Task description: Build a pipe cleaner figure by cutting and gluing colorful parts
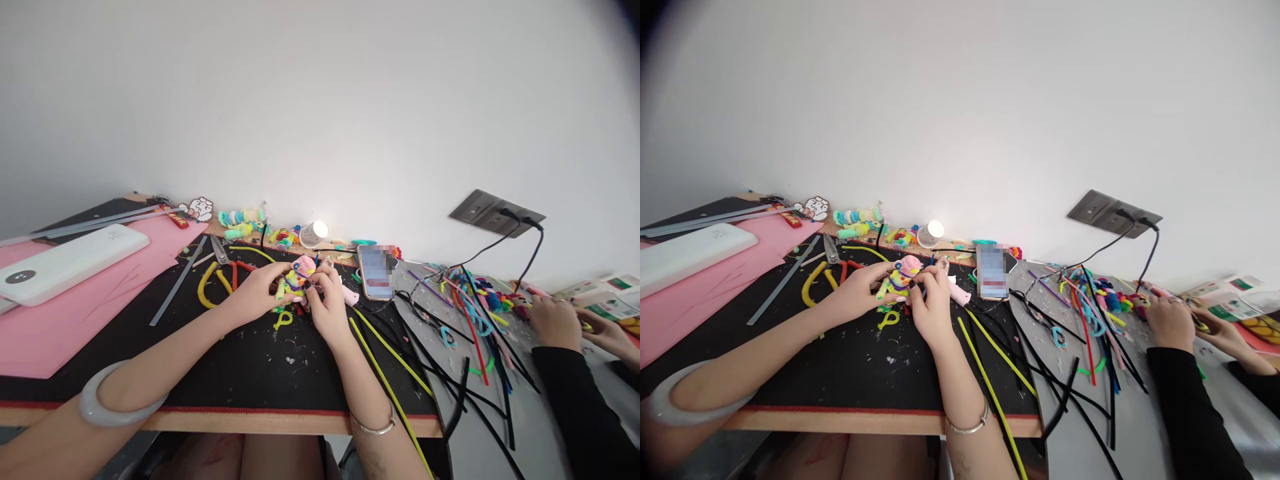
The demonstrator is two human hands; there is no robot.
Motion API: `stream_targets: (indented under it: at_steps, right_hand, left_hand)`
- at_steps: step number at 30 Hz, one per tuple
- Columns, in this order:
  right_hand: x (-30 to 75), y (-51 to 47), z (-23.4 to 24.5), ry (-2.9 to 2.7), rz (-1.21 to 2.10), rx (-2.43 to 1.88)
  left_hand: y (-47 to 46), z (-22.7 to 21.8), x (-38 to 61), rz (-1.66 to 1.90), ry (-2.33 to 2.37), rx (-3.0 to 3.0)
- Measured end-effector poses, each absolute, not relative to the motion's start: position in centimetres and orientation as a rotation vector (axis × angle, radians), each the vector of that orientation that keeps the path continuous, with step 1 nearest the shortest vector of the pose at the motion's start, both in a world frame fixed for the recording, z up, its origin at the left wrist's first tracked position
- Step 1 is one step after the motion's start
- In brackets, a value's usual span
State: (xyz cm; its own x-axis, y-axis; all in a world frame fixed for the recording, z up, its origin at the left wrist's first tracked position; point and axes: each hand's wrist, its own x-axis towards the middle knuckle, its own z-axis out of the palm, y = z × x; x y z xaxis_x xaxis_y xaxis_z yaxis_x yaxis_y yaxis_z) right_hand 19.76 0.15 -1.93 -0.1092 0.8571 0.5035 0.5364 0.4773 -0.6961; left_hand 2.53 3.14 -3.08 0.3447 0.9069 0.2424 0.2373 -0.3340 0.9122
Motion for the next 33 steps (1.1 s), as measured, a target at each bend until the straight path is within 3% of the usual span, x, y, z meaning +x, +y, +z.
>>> stream_targets:
  at_steps: [33]
  right_hand:
    - [19.57, 0.34, -2.21, -1.738, 0.522, -1.153]
  left_hand:
    - [3.26, -3.06, 2.50, 0.974, 1.038, 1.902]
